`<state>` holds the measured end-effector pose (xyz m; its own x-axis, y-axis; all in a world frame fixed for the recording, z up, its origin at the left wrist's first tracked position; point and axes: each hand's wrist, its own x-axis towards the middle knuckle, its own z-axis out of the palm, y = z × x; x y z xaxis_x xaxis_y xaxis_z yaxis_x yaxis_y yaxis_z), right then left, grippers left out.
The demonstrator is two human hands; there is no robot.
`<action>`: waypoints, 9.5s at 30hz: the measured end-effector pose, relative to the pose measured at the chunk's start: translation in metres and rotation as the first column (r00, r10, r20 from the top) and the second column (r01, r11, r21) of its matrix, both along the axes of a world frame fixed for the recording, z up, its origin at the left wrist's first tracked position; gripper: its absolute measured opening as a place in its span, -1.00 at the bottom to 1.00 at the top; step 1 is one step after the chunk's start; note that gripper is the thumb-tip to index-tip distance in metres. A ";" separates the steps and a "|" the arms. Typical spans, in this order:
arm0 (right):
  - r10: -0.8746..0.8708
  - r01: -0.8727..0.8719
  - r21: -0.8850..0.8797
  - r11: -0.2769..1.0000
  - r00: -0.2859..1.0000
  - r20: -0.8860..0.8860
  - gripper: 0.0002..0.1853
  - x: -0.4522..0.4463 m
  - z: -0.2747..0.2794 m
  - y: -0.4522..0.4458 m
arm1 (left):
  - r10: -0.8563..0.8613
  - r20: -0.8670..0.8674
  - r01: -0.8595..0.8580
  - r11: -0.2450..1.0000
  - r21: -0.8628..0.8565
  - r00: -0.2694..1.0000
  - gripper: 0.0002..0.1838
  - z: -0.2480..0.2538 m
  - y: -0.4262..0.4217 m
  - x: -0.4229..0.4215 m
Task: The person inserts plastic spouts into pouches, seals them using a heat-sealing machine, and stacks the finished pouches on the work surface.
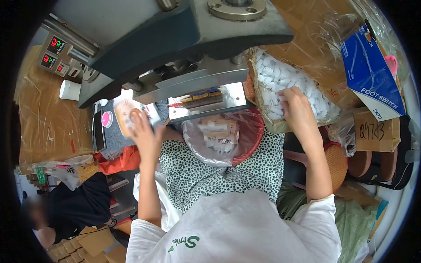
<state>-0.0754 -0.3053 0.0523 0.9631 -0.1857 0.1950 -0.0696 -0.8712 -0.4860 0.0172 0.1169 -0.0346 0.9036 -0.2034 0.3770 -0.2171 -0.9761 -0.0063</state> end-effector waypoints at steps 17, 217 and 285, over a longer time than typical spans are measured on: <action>0.519 -0.599 0.085 0.797 0.749 0.411 -0.81 0.011 0.037 0.127 | -0.300 -0.069 0.241 0.866 -0.438 0.952 -0.53 0.084 -0.064 -0.089; 0.016 -0.029 0.139 0.990 0.995 0.095 -0.74 0.005 0.016 0.035 | -0.137 -0.041 0.134 0.988 -0.078 0.990 -0.31 0.016 -0.008 -0.032; 0.091 -0.122 0.386 0.914 0.991 0.098 -0.78 0.000 0.041 0.048 | -0.243 -0.043 0.188 0.838 -0.512 0.969 -0.70 0.071 -0.054 -0.080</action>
